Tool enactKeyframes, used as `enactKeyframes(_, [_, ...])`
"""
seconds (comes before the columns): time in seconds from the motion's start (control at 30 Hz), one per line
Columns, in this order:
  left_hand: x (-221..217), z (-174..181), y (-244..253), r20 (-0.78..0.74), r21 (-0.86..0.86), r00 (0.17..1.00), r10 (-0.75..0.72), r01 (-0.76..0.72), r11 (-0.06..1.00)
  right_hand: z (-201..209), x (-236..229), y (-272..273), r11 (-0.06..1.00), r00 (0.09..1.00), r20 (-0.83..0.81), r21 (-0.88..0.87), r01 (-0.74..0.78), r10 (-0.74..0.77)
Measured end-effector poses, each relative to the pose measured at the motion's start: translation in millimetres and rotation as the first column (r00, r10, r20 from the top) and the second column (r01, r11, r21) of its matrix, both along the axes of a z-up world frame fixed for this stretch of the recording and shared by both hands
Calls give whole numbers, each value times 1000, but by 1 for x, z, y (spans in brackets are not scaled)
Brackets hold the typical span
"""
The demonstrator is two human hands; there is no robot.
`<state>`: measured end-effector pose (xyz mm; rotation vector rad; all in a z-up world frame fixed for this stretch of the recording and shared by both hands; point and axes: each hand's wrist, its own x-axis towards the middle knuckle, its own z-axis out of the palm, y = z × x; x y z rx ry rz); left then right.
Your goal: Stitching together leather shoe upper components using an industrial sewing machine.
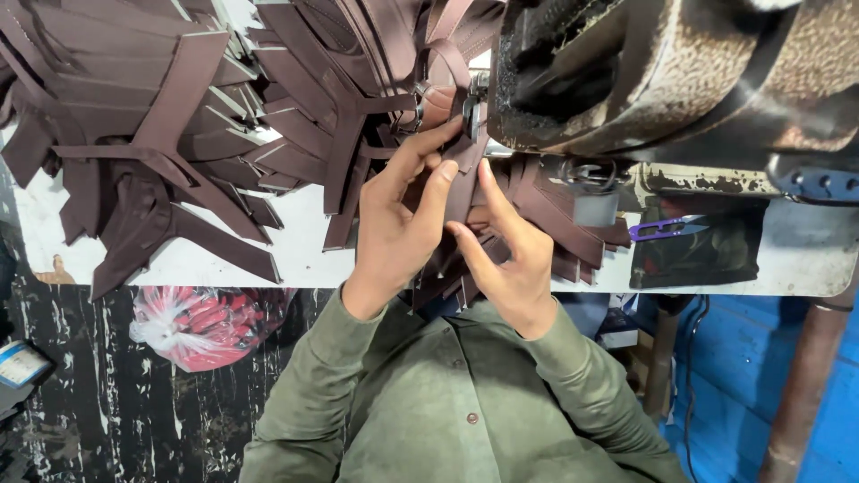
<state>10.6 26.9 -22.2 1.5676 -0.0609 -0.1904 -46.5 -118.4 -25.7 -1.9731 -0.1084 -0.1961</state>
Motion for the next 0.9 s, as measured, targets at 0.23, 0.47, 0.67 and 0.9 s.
enactKeyframes(0.23, [1,7,-13,56,-33,996,74,-72,997,9,6,-11,999,996,-88,47,2,2])
enactKeyframes(0.47, [13,27,-40,61,200,988,140,-150,968,13,20,-42,999,997,-69,25,-22,24])
enactKeyframes(0.67, [21,19,-46,200,139,964,174,-204,969,8,25,-51,1000,996,-84,28,0,3])
enactKeyframes(0.9, [45,29,-33,54,58,995,82,-85,995,-7,24,-70,1000,996,-82,15,-19,21])
